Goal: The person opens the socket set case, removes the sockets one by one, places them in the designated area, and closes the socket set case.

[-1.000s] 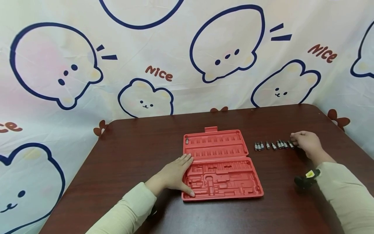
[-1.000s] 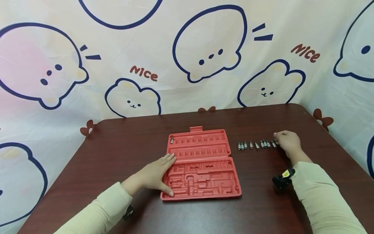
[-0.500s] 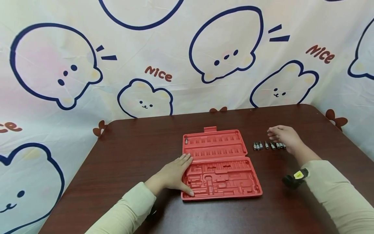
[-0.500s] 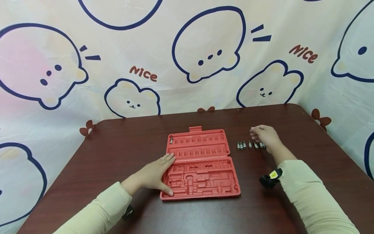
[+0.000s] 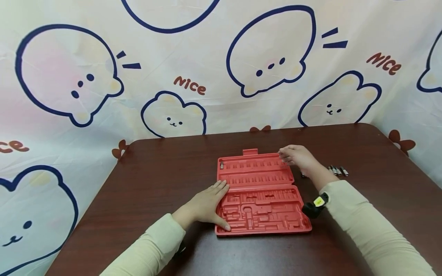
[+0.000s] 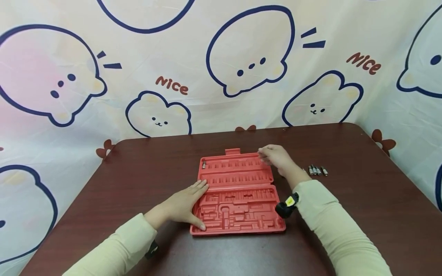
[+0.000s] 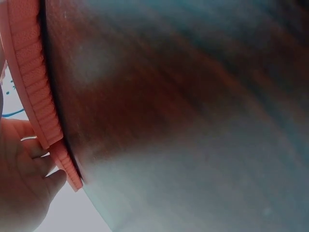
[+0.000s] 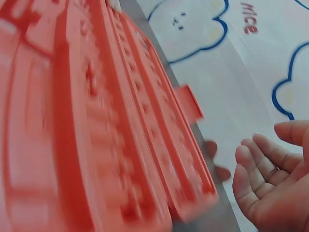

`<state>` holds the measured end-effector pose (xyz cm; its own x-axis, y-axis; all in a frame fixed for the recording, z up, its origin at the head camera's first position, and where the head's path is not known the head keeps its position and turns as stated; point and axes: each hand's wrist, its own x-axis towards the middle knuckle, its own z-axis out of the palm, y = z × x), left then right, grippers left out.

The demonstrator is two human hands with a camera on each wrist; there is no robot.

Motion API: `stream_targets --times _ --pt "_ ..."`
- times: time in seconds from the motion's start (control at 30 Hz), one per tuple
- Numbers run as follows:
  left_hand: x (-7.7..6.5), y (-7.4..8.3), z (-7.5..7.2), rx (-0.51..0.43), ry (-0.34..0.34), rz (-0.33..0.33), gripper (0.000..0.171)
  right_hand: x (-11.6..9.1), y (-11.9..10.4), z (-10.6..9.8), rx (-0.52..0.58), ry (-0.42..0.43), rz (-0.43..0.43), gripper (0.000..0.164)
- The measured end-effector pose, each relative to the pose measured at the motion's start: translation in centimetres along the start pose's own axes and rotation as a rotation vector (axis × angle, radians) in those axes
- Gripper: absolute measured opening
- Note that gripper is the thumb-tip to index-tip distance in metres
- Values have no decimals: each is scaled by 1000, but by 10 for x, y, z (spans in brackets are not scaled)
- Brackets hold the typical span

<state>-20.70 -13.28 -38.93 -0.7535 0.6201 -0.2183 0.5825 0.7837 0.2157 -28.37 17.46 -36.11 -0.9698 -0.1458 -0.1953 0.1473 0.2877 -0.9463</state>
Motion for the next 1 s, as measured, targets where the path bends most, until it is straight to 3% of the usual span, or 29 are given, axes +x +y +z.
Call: stream_targets --times 0.3,0.53,0.83,1.0 --pt "2 1 0 10 -14 -1 117 27 -11 47 52 -75 19 35" --pt "1 0 -2 9 -16 -4 116 45 -18 80 -43 -141 -25 32" --pt "1 0 -1 -14 -21 -15 117 61 -18 114 -97 -74 -43 25" --pt "1 0 0 -10 -20 -8 117 68 -16 126 -170 -93 -56 26"
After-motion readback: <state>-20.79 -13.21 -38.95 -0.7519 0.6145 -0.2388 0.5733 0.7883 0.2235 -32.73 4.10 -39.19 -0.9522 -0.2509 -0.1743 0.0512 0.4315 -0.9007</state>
